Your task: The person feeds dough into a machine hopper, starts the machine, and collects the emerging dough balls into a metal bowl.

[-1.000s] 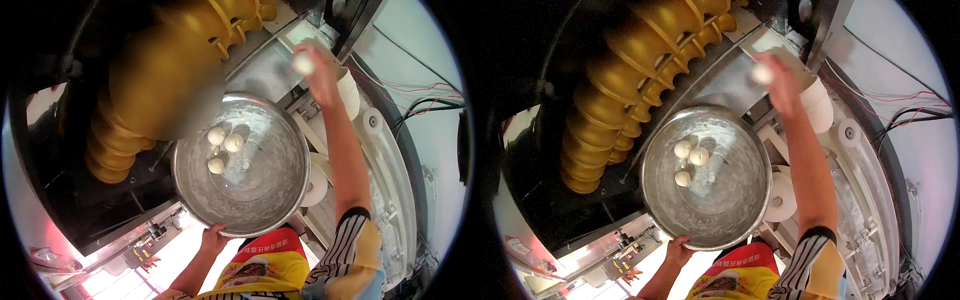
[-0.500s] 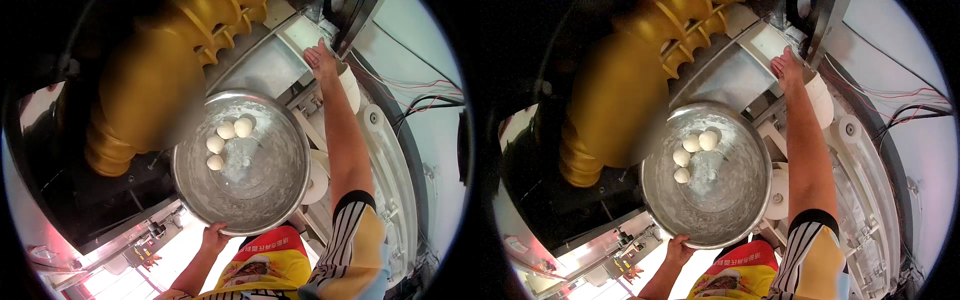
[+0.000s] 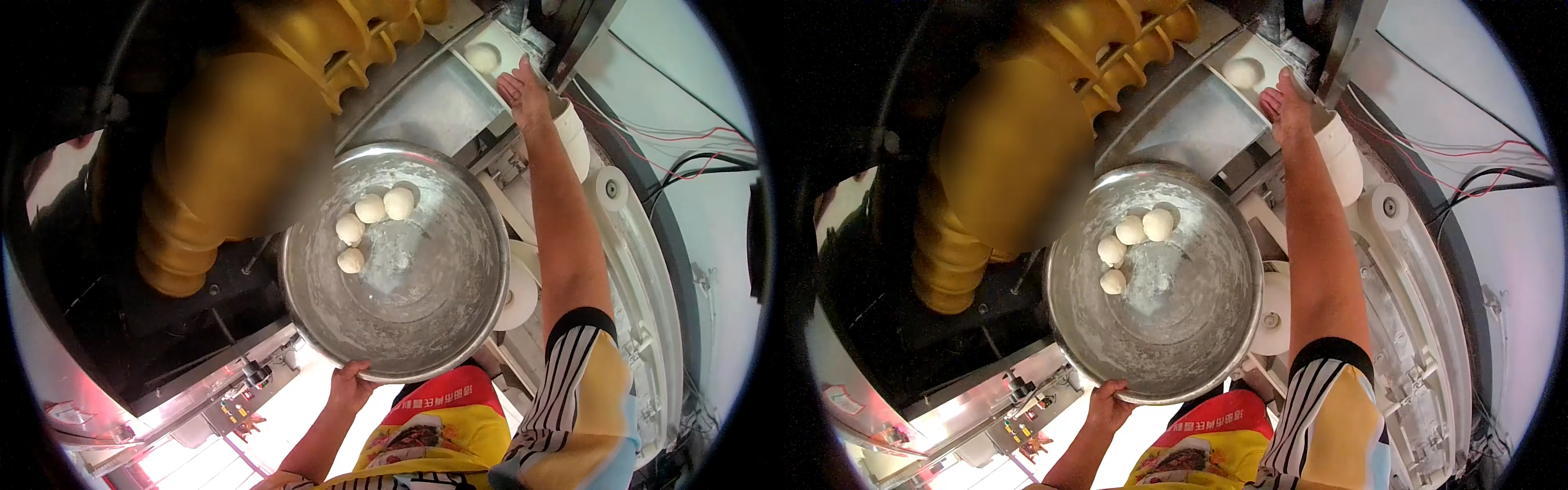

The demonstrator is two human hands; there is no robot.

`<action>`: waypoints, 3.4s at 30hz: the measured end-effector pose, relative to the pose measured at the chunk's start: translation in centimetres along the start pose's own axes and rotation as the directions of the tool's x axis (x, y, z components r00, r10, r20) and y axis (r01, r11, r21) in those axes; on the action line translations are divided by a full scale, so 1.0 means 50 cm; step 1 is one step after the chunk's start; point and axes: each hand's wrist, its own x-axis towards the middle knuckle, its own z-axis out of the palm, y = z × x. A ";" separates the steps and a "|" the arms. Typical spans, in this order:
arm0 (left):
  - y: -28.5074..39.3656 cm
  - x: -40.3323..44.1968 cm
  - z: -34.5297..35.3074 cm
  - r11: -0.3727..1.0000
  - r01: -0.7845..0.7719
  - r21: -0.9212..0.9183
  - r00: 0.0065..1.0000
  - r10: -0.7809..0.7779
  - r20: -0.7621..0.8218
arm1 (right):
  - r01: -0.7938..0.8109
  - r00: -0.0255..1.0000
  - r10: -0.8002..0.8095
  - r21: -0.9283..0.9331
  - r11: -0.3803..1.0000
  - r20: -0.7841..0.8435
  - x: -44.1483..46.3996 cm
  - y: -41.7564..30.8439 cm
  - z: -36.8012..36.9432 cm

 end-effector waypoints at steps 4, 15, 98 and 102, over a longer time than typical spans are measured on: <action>0.003 0.002 -0.006 1.000 0.017 -0.005 1.000 -0.017 0.025 | 0.023 1.000 -0.023 -0.009 1.000 0.010 0.005 0.005 -0.001; 0.008 0.001 0.010 1.000 0.000 0.001 1.000 0.000 -0.015 | 0.270 0.899 -0.043 -0.475 0.838 0.436 -0.121 -0.085 0.042; -0.004 0.001 0.003 1.000 0.015 -0.015 0.991 -0.013 0.134 | 0.035 0.999 -0.037 -0.114 0.993 -0.019 -0.024 -0.011 0.009; -0.005 -0.003 0.011 0.997 0.073 -0.025 0.995 -0.071 0.076 | 0.296 0.949 -0.313 -0.417 0.860 0.027 -0.031 -0.005 0.017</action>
